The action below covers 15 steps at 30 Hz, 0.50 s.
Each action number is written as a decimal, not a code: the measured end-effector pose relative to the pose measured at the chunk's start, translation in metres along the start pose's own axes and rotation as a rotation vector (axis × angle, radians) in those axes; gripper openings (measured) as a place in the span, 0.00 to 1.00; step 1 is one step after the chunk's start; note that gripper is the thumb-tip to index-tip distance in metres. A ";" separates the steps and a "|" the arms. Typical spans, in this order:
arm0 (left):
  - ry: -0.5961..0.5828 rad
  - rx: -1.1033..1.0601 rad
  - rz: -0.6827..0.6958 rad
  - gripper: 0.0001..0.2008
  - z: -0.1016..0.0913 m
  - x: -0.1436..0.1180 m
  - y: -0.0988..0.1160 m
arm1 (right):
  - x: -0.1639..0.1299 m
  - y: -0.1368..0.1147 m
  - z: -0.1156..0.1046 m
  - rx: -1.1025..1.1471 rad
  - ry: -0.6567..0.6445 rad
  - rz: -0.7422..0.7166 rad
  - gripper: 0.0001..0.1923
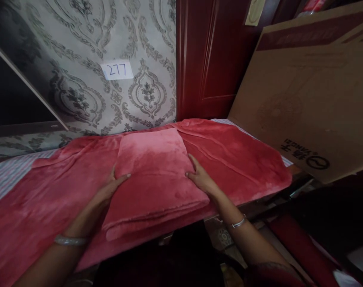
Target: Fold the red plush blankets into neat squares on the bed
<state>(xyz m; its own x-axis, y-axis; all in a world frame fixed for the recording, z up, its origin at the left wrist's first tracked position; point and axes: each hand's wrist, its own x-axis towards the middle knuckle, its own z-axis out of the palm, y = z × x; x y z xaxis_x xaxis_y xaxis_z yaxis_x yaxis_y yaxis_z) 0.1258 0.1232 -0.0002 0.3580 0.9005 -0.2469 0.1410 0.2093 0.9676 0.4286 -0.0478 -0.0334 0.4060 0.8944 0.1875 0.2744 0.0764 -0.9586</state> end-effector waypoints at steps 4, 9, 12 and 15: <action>-0.080 -0.116 0.028 0.48 0.000 -0.014 0.008 | -0.005 0.016 0.001 0.028 0.006 0.012 0.46; -0.070 -0.176 -0.035 0.43 -0.002 -0.029 0.014 | -0.016 0.012 -0.005 -0.149 0.122 0.063 0.45; -0.084 -0.195 -0.065 0.40 -0.002 -0.038 0.013 | -0.027 0.009 -0.011 -0.224 0.132 0.083 0.43; -0.177 -0.270 -0.128 0.39 -0.002 -0.050 0.012 | -0.037 0.007 -0.015 -0.242 0.118 0.134 0.42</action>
<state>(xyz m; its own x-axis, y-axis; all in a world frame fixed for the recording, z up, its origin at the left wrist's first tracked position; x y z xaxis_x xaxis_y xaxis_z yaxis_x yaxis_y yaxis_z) 0.1081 0.0816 0.0238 0.5112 0.7853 -0.3491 -0.0459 0.4306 0.9014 0.4290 -0.0869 -0.0440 0.5474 0.8308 0.1005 0.4060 -0.1586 -0.9000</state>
